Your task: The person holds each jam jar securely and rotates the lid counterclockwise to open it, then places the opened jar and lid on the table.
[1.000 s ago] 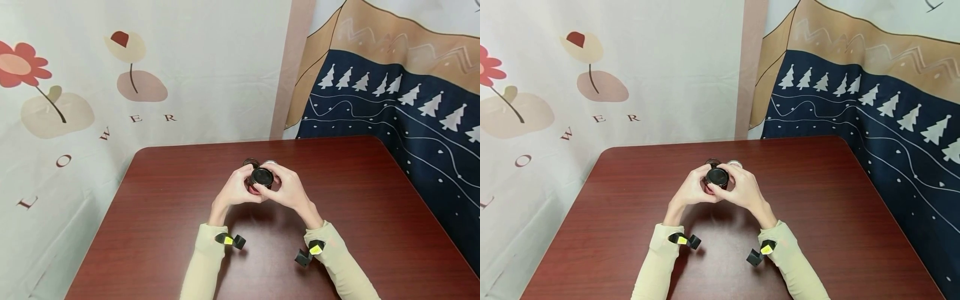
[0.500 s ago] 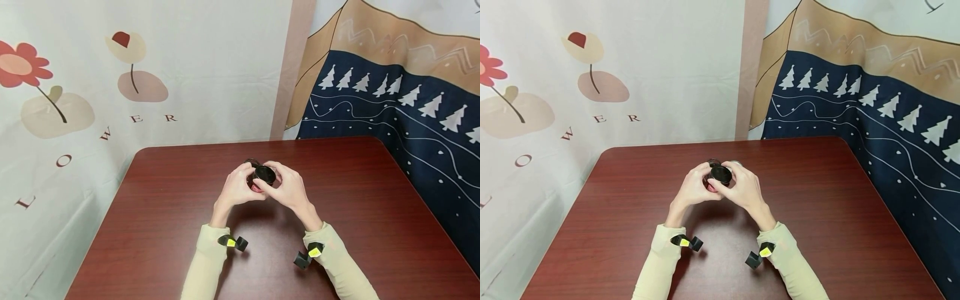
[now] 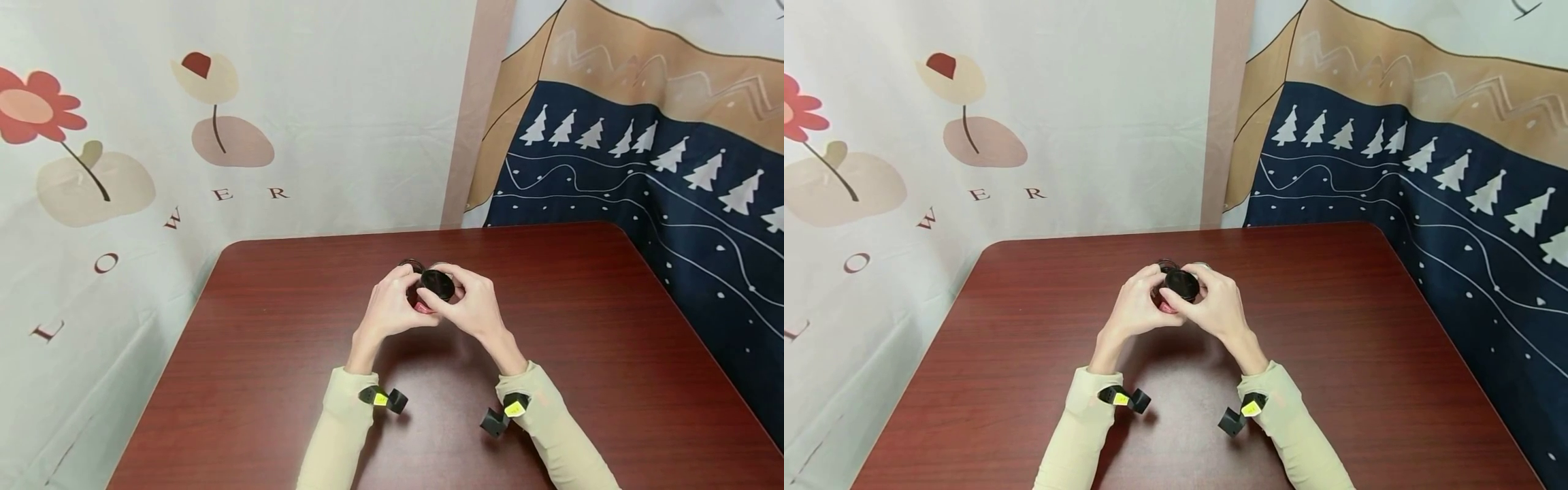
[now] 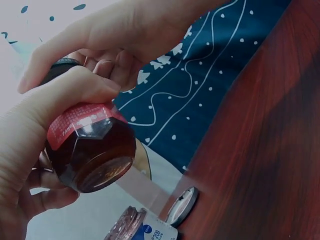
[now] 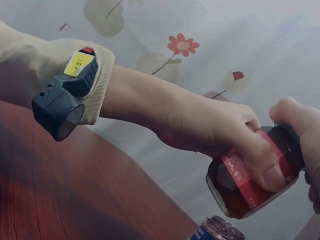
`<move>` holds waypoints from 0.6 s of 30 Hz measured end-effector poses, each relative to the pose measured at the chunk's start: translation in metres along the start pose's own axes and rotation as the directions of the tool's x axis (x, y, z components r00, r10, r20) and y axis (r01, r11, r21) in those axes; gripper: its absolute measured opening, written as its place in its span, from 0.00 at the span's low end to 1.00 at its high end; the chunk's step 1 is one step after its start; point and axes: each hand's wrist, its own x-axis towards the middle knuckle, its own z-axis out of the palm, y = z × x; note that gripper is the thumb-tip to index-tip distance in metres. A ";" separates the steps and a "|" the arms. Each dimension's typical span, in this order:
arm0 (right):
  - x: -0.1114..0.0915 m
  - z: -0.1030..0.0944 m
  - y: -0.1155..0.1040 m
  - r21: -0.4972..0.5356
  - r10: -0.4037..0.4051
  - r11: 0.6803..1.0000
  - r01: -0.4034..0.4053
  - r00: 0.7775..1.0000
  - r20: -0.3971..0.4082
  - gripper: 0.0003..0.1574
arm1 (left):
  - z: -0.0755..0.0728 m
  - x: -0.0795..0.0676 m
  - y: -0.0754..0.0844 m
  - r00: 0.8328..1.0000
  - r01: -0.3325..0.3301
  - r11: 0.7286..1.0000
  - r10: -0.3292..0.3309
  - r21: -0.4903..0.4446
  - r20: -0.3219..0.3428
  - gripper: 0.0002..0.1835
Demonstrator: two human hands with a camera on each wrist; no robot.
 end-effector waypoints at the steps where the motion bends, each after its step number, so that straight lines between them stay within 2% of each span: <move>1: 0.000 0.000 0.000 0.013 -0.008 1.000 0.009 1.000 -0.009 0.22 | 0.000 0.000 0.000 1.000 -0.011 1.000 0.011 -0.019 -0.005 0.25; 5: 0.000 0.001 0.001 0.078 -0.047 0.996 0.050 0.998 -0.044 0.23 | -0.001 0.002 0.000 0.999 -0.052 0.991 0.050 -0.121 -0.019 0.23; 9: -0.001 0.001 0.001 0.126 -0.065 0.989 0.074 0.995 -0.073 0.24 | -0.002 0.003 0.000 0.995 -0.095 0.970 0.089 -0.223 -0.035 0.21; 14: -0.001 0.001 -0.001 0.180 -0.056 0.981 0.068 0.996 -0.076 0.26 | -0.001 0.004 -0.002 0.991 -0.131 0.939 0.122 -0.317 -0.049 0.21; 18: -0.001 0.001 -0.002 0.206 -0.045 0.977 0.059 0.996 -0.071 0.26 | -0.001 0.003 -0.002 0.992 -0.129 0.925 0.120 -0.358 -0.048 0.21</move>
